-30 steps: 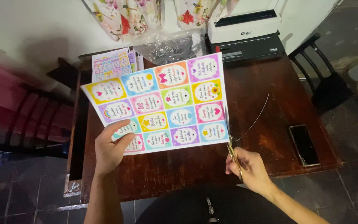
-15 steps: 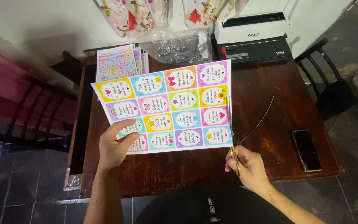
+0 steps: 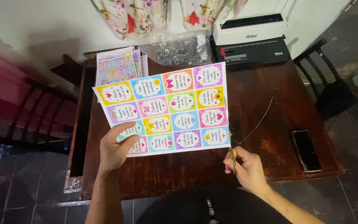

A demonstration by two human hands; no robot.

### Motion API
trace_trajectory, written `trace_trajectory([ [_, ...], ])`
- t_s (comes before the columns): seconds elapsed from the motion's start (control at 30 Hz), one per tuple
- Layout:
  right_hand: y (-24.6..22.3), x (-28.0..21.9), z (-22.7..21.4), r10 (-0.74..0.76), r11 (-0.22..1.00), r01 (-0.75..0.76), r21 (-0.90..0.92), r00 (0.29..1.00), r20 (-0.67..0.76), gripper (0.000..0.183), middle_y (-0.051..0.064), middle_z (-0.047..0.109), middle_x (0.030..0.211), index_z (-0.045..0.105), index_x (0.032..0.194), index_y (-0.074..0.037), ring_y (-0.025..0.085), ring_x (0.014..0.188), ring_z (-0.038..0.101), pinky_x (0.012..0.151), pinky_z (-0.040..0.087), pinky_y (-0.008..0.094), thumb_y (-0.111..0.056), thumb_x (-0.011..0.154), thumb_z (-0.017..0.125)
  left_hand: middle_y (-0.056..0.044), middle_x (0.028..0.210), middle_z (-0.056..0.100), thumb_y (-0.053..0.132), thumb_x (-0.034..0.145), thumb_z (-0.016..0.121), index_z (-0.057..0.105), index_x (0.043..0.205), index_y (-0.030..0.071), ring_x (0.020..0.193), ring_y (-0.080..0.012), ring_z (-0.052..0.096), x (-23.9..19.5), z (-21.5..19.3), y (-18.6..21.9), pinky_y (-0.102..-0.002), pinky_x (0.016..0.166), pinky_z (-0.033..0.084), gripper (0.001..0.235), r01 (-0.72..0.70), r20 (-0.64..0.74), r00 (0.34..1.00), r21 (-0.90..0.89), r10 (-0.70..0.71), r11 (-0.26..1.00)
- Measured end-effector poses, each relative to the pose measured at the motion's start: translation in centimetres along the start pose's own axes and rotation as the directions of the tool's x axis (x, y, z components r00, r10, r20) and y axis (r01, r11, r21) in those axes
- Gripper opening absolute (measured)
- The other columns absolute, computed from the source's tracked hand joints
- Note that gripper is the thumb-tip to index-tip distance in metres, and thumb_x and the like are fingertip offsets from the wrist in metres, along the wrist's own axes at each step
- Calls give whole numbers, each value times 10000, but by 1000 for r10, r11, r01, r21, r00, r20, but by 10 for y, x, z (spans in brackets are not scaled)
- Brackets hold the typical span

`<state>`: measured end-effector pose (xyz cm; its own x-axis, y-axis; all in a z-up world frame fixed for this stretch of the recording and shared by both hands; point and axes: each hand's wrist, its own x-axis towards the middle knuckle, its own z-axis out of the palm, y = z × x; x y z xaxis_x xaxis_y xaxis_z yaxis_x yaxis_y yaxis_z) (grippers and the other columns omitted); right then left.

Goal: The person uses gold-handled scissors to cut a sheet of colorful printed stickers. They first trim the edges of the sheet, then cut it into vertical strips, and finally separate the strips into individual sticker squares.

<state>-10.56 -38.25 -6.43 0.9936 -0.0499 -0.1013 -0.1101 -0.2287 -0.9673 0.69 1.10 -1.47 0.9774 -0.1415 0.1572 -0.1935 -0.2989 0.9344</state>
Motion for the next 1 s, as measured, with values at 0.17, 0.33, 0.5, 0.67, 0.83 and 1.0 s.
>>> trace_trajectory([
  [0.17, 12, 15, -2, -5, 995, 1, 95, 999, 49, 160, 59, 696, 681, 667, 842, -3, 128, 588, 691, 540, 573, 272, -136, 924, 702, -129, 1198, 725, 26, 873, 759, 699, 1227, 6, 1038, -169, 714, 7, 1, -2, -283, 844, 610, 359, -16, -36, 999, 68, 18, 998],
  [0.33, 13, 39, -4, 26, 993, -33, 118, 998, 63, 203, 65, 693, 688, 669, 873, -1, 133, 605, 681, 578, 572, 284, -175, 975, 646, -98, 1207, 725, 17, 871, 754, 703, 1224, 28, 1030, -155, 721, 18, 9, -5, -282, 833, 625, 356, 68, -30, 997, 39, -67, 997],
  [0.5, 11, 52, -7, -41, 959, 9, 283, 993, 110, 321, 81, 671, 787, 674, 963, 33, 145, 708, 649, 682, 581, 316, -280, 1008, 618, -81, 1270, 672, -42, 881, 725, 693, 1244, 31, 1104, -141, 663, 24, 16, -19, -292, 892, 623, 372, 52, 12, 999, -170, -51, 984],
  [0.67, 11, 55, -9, -33, 965, -4, 264, 991, 133, 472, 94, 663, 831, 679, 1126, 61, 166, 731, 639, 701, 575, 338, -389, 1010, 598, -89, 1247, 687, -45, 887, 731, 696, 1253, 35, 1088, -141, 669, 20, 17, -27, -290, 901, 616, 376, 109, 23, 994, -177, -107, 978],
  [0.83, 14, 59, -13, -93, 965, 50, 258, 983, 159, 652, 92, 689, 912, 661, 1244, 72, 171, 783, 657, 724, 597, 348, -515, 971, 585, -84, 1250, 677, -52, 894, 716, 695, 1250, 42, 1077, -140, 678, 19, 18, -30, -286, 883, 621, 369, 99, 41, 995, -197, -92, 975],
  [1.0, -8, 57, -10, -28, 975, 3, 222, 994, 110, 676, 89, 729, 980, 647, 1270, 40, 153, 805, 668, 739, 579, 336, -540, 925, 606, -92, 1242, 686, -35, 891, 742, 702, 1246, 41, 1114, -152, 645, 15, 19, -26, -294, 889, 595, 365, 44, 58, 998, -84, -39, 996],
])
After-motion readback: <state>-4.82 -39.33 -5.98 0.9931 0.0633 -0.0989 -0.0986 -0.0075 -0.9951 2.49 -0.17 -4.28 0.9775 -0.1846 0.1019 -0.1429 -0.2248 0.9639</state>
